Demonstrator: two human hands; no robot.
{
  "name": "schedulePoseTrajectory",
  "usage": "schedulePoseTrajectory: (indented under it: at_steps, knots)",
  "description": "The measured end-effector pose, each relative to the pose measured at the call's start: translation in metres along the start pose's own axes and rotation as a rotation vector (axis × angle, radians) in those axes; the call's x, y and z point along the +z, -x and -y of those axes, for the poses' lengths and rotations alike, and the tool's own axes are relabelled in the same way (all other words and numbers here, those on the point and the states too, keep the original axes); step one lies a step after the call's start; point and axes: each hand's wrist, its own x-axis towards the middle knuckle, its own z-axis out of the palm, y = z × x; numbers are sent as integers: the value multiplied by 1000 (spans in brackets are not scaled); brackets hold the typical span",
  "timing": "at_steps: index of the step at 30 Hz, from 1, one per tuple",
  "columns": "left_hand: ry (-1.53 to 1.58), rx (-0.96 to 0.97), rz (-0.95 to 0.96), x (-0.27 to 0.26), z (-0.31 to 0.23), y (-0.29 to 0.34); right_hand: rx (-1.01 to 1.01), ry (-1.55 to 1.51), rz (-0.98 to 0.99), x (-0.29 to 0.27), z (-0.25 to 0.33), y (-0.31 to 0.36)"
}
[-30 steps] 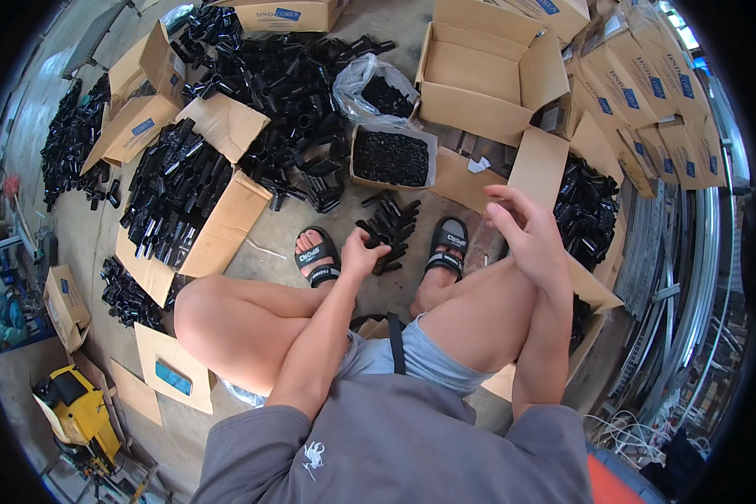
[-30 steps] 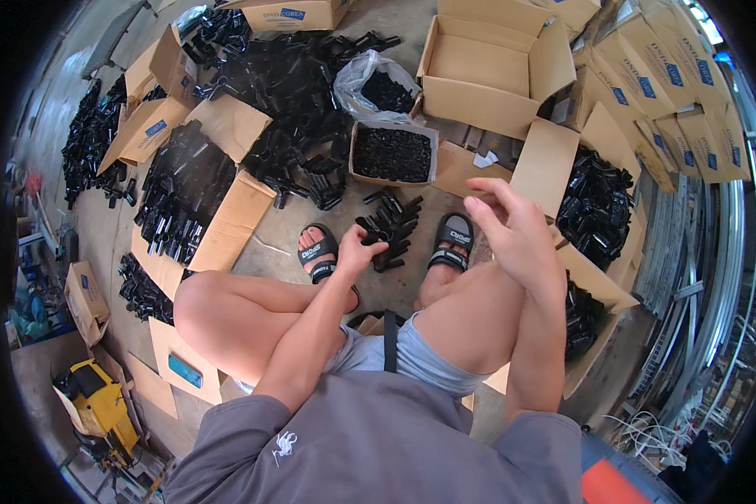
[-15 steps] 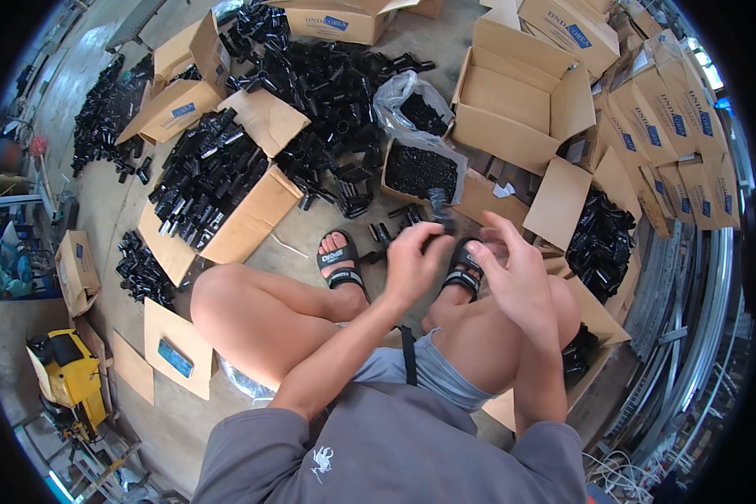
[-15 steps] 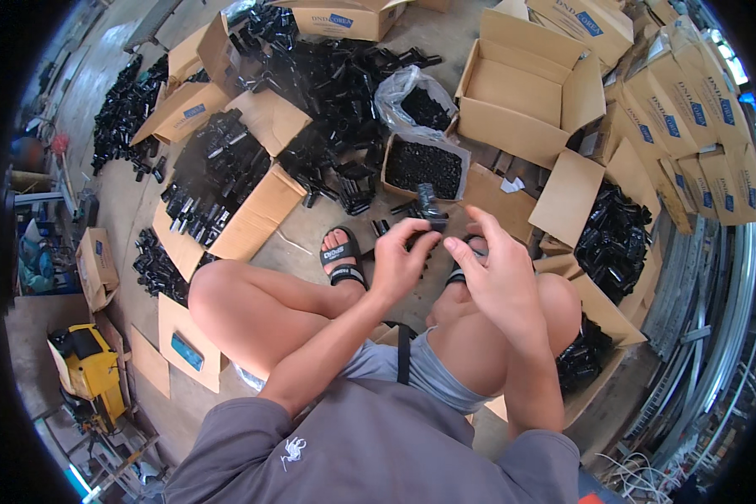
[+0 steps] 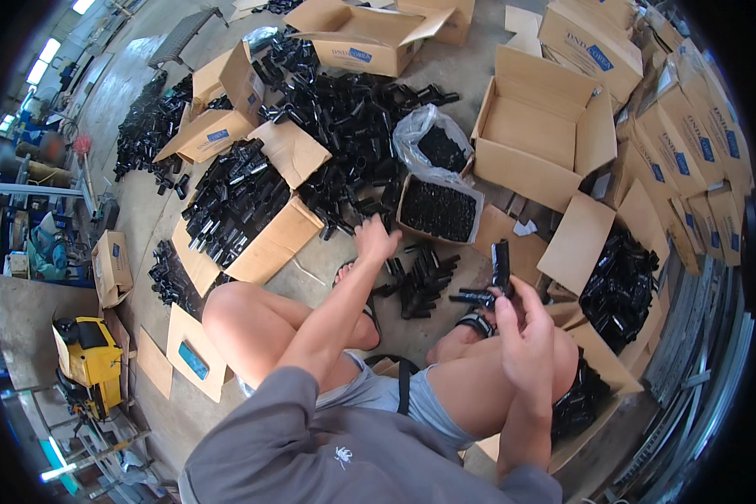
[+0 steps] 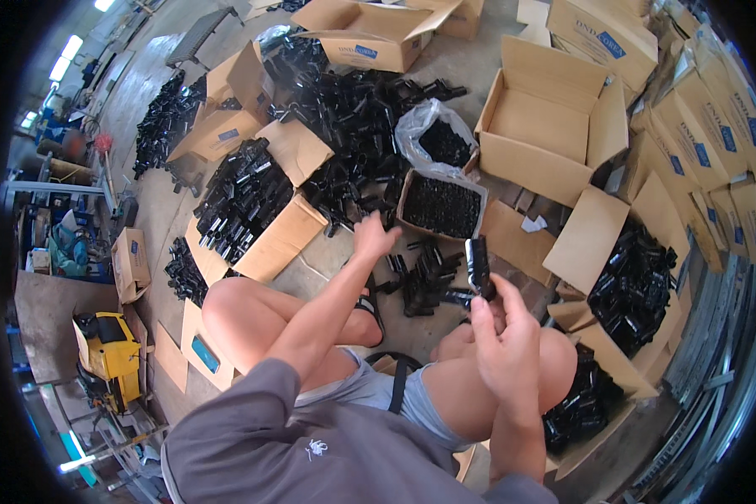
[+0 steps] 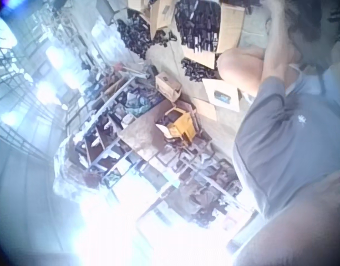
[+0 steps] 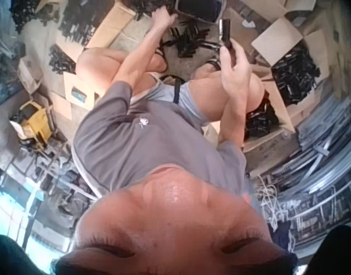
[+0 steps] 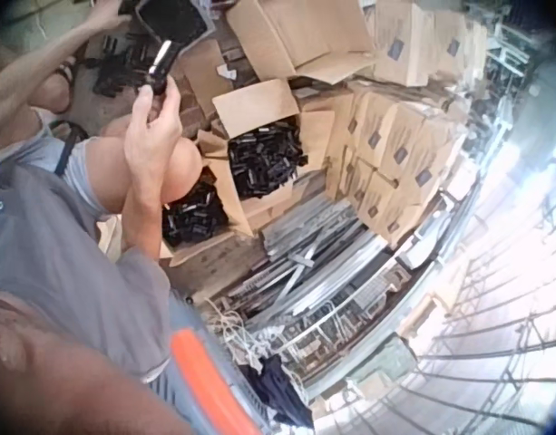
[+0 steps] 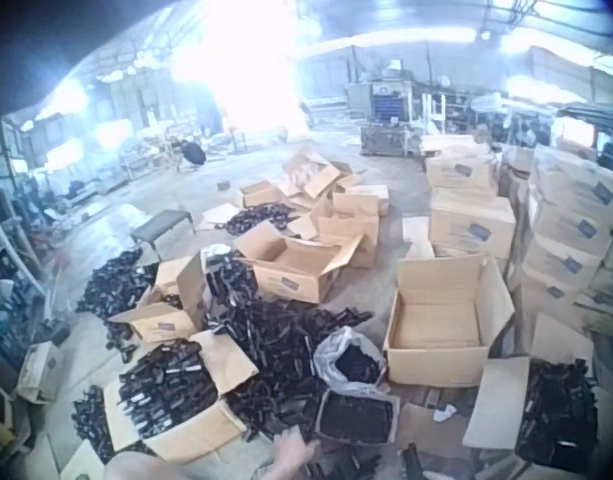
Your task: The person sorts through a collection of black plastic components on the floor, picking them up and moving them between different open cardboard boxes.
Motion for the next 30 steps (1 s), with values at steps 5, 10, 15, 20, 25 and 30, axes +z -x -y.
schedulePoseTrajectory:
  at_steps: [5,10,15,20,25,30]
  knots:
    - [-472,411,-2,39,21,-17,-48,22,-61,-15,-9,8]
    - [-109,238,87,10,4,13,-77,17,-75,-23,-13,17]
    - [1328,-98,334,-99,-88,58,-11,-111,44,-45,17,15]
    - [1415,417,424,-240,-173,137,-63,-237,203,-47,61,-18]
    - [1329,623,362,-286,-196,141,-168,-236,199,-34,89,-40]
    - [1179,722,388,-294,-191,115,-153,-264,152,-22,81,-51]
